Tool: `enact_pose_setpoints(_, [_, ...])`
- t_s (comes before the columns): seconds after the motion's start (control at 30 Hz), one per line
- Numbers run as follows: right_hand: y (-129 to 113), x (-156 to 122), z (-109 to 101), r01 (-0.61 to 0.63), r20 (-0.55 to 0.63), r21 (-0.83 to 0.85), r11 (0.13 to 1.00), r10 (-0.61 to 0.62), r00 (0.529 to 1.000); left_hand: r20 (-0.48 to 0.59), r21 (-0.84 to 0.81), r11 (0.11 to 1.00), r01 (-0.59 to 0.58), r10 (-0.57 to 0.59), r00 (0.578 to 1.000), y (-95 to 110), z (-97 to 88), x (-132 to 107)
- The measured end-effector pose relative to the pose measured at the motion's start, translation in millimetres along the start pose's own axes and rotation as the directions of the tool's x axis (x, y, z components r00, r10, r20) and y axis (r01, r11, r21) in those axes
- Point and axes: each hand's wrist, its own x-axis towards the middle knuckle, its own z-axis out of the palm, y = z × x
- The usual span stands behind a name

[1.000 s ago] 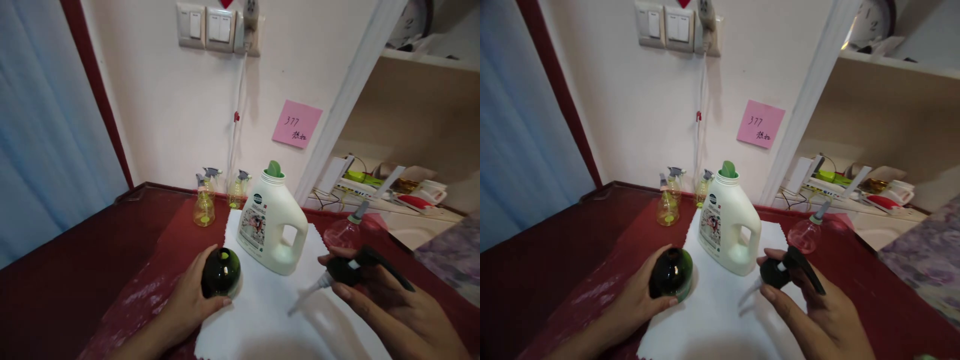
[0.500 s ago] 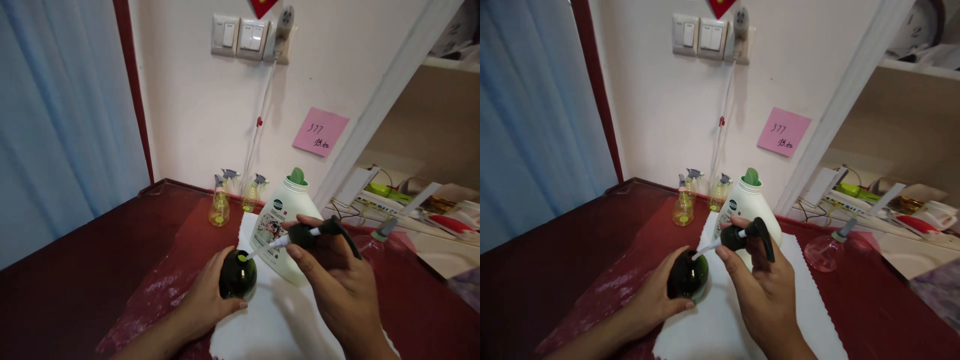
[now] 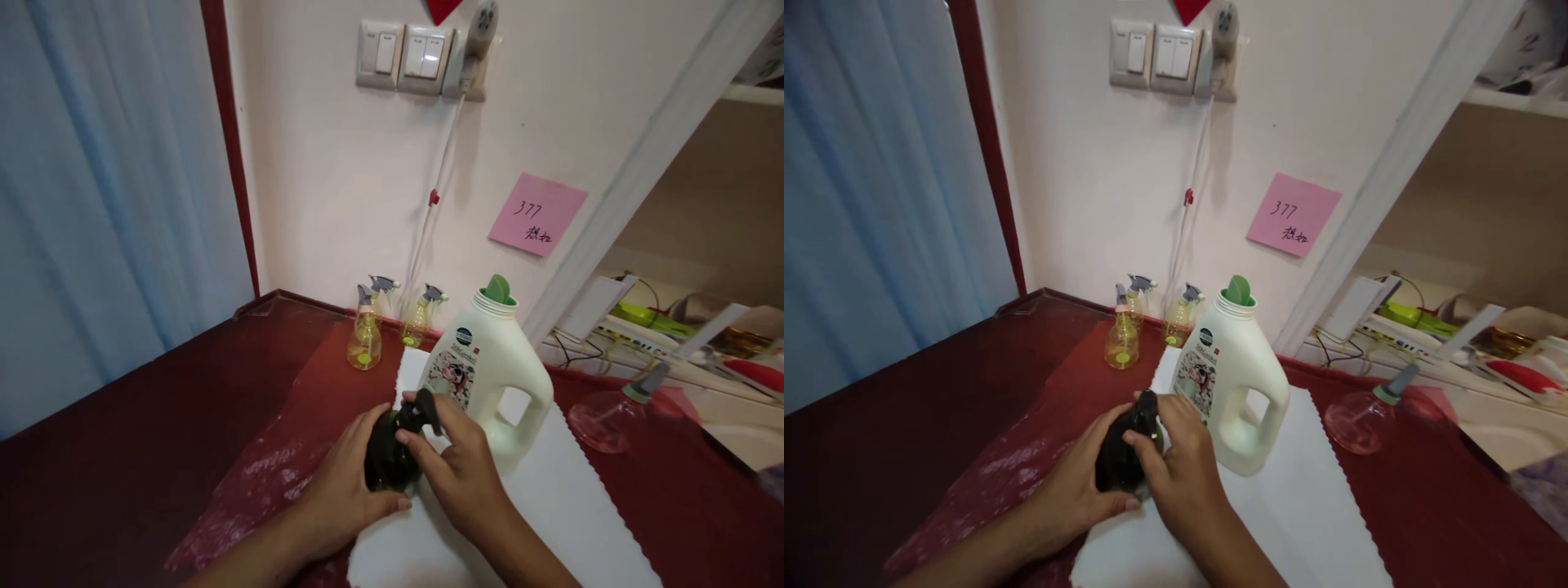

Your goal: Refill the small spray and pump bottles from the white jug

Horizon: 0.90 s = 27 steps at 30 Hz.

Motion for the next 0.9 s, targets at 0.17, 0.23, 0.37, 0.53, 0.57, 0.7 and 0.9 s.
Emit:
enact_pose_setpoints(0.17, [8.0, -6.0, 8.2, -0.018, 0.057, -0.025, 1.000, 0.019, 0.998, -0.002, -0.020, 1.000, 0.006, -0.006, 1.000, 4.0, -0.9, 0.1])
enact_pose_setpoints(0.23, [7.8, -5.5, 7.5, -0.028, 0.069, -0.022, 0.999, 0.029, 0.997, -0.005, -0.035, 0.999, 0.001, -0.002, 1.000, 5.6, -1.1, 0.4])
enact_pose_setpoints(0.37, [6.4, -3.2, 5.5, -0.051, 0.099, 0.001, 0.999, 0.051, 0.994, 0.001, -0.048, 0.999, 0.001, -0.001, 1.000, 6.9, -1.2, 0.8])
enact_pose_setpoints(0.53, [5.6, -5.1, 3.9, -0.060, 0.146, 0.093, 0.994, 0.046, 0.988, 0.001, -0.032, 0.999, -0.015, 0.015, 1.000, 4.9, -1.4, 0.7])
enact_pose_setpoints(0.57, [5.7, -5.9, 3.8, -0.064, 0.150, 0.107, 0.992, 0.048, 0.988, 0.000, -0.036, 0.999, -0.022, 0.022, 1.000, 4.7, -1.4, 0.6])
enact_pose_setpoints(0.7, [6.4, -8.1, 4.7, -0.105, 0.154, 0.135, 0.985, 0.084, 0.984, -0.003, -0.044, 0.999, -0.026, 0.026, 1.000, 5.0, -1.5, 0.4])
enact_pose_setpoints(0.9, [6.6, -8.3, 6.9, -0.137, 0.165, 0.130, 0.982, 0.115, 0.980, 0.012, -0.043, 0.999, -0.016, 0.016, 1.000, 9.3, -2.2, 1.2])
